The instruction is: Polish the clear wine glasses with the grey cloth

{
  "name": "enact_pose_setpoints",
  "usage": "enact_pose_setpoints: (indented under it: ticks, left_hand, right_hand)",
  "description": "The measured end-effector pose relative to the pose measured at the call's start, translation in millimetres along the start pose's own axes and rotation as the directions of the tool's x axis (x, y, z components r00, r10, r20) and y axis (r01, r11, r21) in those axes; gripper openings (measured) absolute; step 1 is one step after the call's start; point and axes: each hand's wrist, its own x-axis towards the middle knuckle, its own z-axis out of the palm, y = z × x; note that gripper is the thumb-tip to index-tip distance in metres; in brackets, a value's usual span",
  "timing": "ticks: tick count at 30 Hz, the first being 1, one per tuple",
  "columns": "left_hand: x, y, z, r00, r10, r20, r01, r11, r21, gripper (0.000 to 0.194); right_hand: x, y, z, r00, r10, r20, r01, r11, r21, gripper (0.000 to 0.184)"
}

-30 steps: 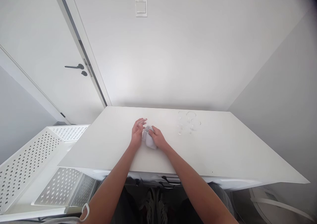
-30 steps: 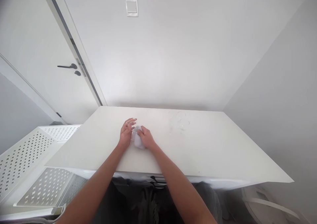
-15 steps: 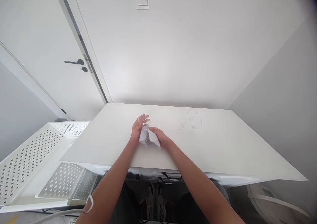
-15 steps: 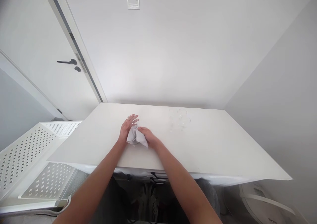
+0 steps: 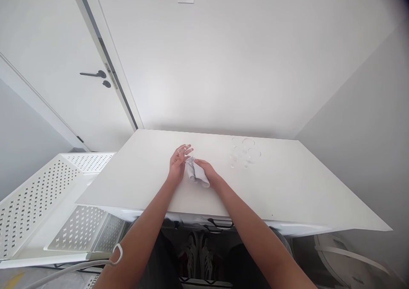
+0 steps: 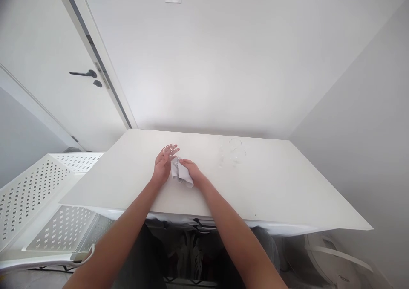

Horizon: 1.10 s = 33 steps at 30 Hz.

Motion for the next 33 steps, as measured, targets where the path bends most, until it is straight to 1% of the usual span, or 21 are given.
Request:
enact_pose_setpoints:
  ticks: [1,3,5,7,9,11,13,15,16,17,18,20,21,23,24,25,27,29,30,31,33]
  left_hand:
    - [0.1,-1.1,-0.4,1.000,0.014,-0.011,-0.014,1.000,0.026,0.050]
    - [0.1,-2.9,-1.1,0.998,0.055,-0.037,-0.051,0.994,0.098,0.051]
    - [0.0,-3.2,-1.5,0.996,0.081,-0.045,-0.075,0.990,0.123,0.051]
    - [0.2,-1.8,-1.5,0.998,0.057,-0.041,-0.054,0.996,0.066,0.049]
    - [0.3,0.2,-1.2,1.000,0.014,-0.015,-0.014,1.000,-0.014,0.046]
    - [0.3,1.5,-0.6,1.000,-0.005,0.013,0.006,0.999,-0.052,0.044]
    - [0.2,1.3,0.0,1.000,0.007,0.012,-0.006,0.999,-0.040,0.044]
    - [0.2,-0.2,0.1,0.999,0.032,-0.006,-0.032,0.999,-0.006,0.045]
    - [0.3,-1.2,-0.2,0.999,0.043,-0.012,-0.043,0.999,0.002,0.046]
    - [0.5,-2.1,-0.8,0.999,0.048,-0.015,-0.048,0.999,0.000,0.046]
    - [0.7,-2.9,-1.7,0.999,0.045,-0.015,-0.045,0.999,-0.013,0.046]
    - [1.1,-3.8,-3.7,1.000,0.016,-0.007,-0.016,0.998,-0.062,0.046]
    - [1.3,-3.9,-4.6,1.000,0.000,0.003,0.000,0.996,-0.085,0.046]
    - [1.5,-3.4,-5.6,1.000,-0.014,0.025,0.016,0.994,-0.109,0.047]
    - [1.4,-3.0,-5.6,1.000,-0.011,0.029,0.014,0.994,-0.107,0.048]
    - [1.3,-2.7,-5.4,1.000,-0.005,0.029,0.008,0.995,-0.098,0.049]
    - [1.0,-2.3,-4.6,1.000,0.009,0.015,-0.008,0.997,-0.077,0.050]
    - [0.7,-2.4,-4.0,1.000,0.013,0.007,-0.012,0.997,-0.074,0.050]
    - [0.7,-2.4,-3.9,1.000,0.008,0.009,-0.007,0.997,-0.081,0.050]
    - [0.7,-2.4,-4.0,1.000,0.001,0.015,0.001,0.996,-0.092,0.049]
    - [0.7,-2.1,-4.2,0.999,-0.017,0.039,0.022,0.993,-0.116,0.049]
  right_hand:
    - [0.1,0.9,-0.6,0.998,-0.059,-0.038,0.055,0.995,-0.088,0.041]
    - [0.6,4.3,-0.9,0.971,-0.209,-0.117,0.163,0.935,-0.315,0.039]
    - [1.0,6.6,-0.5,0.945,-0.293,-0.149,0.205,0.880,-0.429,0.038]
    - [0.5,5.6,-0.4,0.974,-0.201,-0.107,0.156,0.931,-0.331,0.038]
    - [-0.7,1.8,-0.6,1.000,-0.024,0.000,0.023,0.991,-0.134,0.041]
    - [-1.7,-1.6,-0.6,0.991,0.080,0.111,-0.078,0.997,-0.018,0.044]
    - [-1.6,-2.2,0.3,0.995,0.021,0.101,-0.017,0.999,-0.047,0.041]
    - [-0.5,0.0,1.9,0.990,-0.137,-0.020,0.130,0.971,-0.198,0.037]
    - [0.0,1.4,2.7,0.972,-0.217,-0.092,0.183,0.940,-0.287,0.036]
    - [0.5,2.4,3.2,0.952,-0.271,-0.143,0.207,0.913,-0.352,0.036]
    - [0.8,2.8,3.5,0.945,-0.283,-0.165,0.207,0.905,-0.372,0.037]
    - [0.8,1.7,2.7,0.977,-0.176,-0.118,0.141,0.956,-0.256,0.038]
    - [0.6,0.5,1.9,0.995,-0.083,-0.052,0.074,0.984,-0.159,0.041]
    - [0.4,-1.7,0.2,0.993,0.061,0.102,-0.060,0.998,-0.016,0.046]
    - [0.6,-2.1,-0.3,0.988,0.079,0.133,-0.080,0.997,0.006,0.048]
    - [0.9,-1.9,-0.5,0.992,0.056,0.116,-0.055,0.998,-0.010,0.047]
    - [1.7,-0.2,0.1,0.996,-0.086,-0.025,0.083,0.990,-0.110,0.042]
    - [1.9,1.1,0.8,0.967,-0.202,-0.155,0.171,0.966,-0.195,0.040]
    - [1.5,1.1,0.7,0.969,-0.188,-0.162,0.159,0.971,-0.180,0.039]
    - [0.9,0.5,0.1,0.984,-0.125,-0.126,0.109,0.986,-0.126,0.039]
    - [-0.5,-1.6,-2.0,0.998,0.050,0.025,-0.050,0.999,0.006,0.041]
